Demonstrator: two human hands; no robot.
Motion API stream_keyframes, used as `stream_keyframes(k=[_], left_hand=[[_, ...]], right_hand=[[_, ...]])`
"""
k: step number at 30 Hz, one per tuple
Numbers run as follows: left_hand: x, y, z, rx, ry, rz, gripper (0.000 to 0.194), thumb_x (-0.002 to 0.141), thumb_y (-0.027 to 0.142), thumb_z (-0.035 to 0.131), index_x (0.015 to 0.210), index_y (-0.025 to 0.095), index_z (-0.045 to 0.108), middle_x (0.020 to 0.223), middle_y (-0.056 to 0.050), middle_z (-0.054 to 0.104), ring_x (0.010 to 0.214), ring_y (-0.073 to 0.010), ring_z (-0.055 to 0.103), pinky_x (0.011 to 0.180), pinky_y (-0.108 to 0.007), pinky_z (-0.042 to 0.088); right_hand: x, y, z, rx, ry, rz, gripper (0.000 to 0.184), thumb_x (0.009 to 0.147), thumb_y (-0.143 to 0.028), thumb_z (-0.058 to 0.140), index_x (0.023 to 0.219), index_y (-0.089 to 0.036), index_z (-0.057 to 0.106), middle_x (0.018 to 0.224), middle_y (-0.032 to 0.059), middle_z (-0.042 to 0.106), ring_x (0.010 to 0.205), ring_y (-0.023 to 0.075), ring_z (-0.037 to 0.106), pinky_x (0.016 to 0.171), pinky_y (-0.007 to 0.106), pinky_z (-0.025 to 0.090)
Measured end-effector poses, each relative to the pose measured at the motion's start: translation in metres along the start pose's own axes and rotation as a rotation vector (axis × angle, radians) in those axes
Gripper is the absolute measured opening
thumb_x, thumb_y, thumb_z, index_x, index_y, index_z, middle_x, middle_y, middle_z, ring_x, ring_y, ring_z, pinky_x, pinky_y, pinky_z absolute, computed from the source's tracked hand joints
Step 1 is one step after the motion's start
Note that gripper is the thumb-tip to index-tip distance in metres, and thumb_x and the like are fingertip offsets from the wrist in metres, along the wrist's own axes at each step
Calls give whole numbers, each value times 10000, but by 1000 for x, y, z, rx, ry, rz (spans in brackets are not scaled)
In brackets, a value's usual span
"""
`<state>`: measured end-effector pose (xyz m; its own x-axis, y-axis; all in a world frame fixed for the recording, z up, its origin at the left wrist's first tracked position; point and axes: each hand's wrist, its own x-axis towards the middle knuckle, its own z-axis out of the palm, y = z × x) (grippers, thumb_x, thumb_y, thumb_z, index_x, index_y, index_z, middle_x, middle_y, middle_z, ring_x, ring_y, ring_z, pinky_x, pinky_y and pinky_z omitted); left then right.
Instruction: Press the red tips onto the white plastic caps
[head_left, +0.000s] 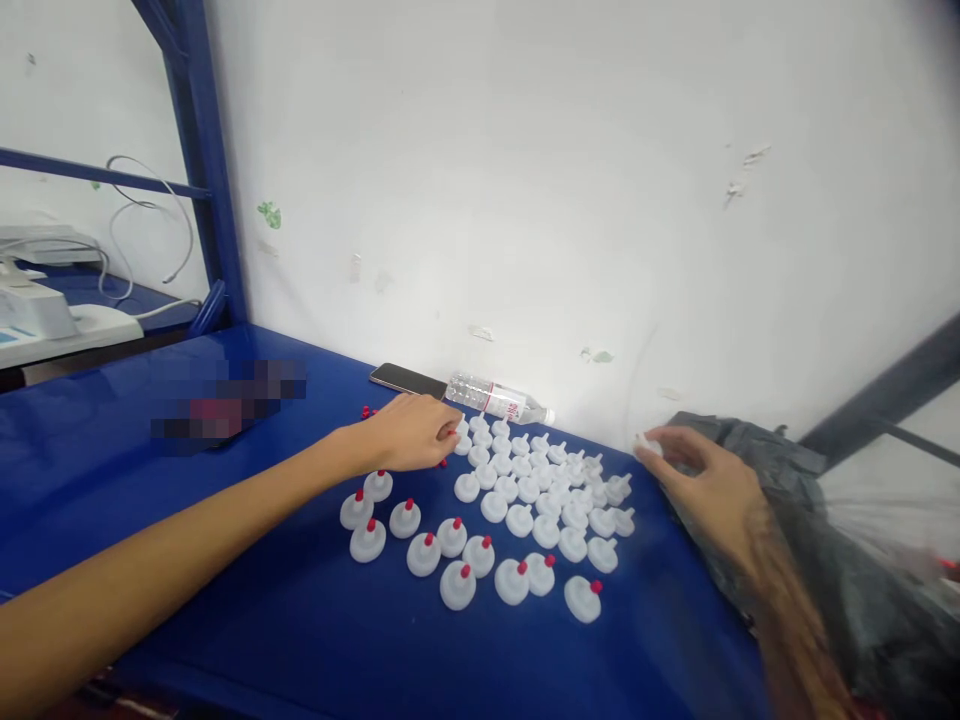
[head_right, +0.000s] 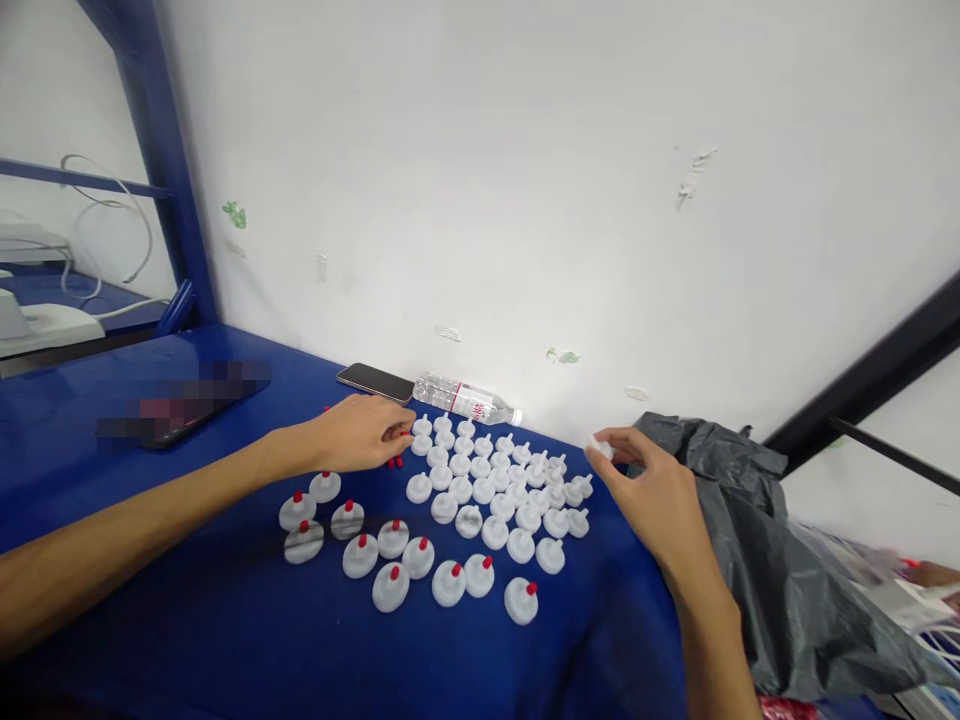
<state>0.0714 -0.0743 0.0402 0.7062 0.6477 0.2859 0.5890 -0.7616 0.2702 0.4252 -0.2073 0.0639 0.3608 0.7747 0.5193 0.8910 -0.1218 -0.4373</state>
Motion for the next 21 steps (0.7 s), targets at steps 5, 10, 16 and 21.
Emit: stream_keyframes(k=[5, 10, 16, 21], left_hand=[[-4, 6, 10, 169, -93, 30, 231, 912, 346, 476, 721, 218, 495, 777, -43, 666, 672, -208, 585, 546, -314, 259], [-6, 11, 8, 233, -147, 53, 280, 910, 305, 478, 649, 207, 484, 707, -56, 661, 645, -220, 612, 536, -319, 290], [-7, 9, 7, 246, -158, 56, 222, 886, 286, 533, 682, 201, 528, 709, -66, 672, 656, -229, 633, 545, -317, 323], [-7, 9, 6, 262, -159, 47, 153, 867, 262, 559, 728, 200, 570, 745, -77, 697, 679, -248, 656, 547, -313, 336]], right_hand=[[-2, 7, -5, 94, -445, -17, 283, 775, -545, 693, 861, -276, 714, 912, 8, 778, 859, 231, 733, 825, 329, 553], [-11, 18, -13, 185, -750, -18, 203, 799, -475, 712, 781, -274, 717, 723, 19, 707, 667, 197, 673, 635, 300, 532], [-17, 38, 1, 330, -957, -119, 86, 832, -311, 673, 844, -276, 751, 632, 25, 702, 541, 192, 660, 501, 295, 506], [-16, 23, -9, 388, -863, -67, 84, 819, -287, 705, 890, -306, 744, 683, 33, 732, 559, 198, 698, 497, 276, 513]])
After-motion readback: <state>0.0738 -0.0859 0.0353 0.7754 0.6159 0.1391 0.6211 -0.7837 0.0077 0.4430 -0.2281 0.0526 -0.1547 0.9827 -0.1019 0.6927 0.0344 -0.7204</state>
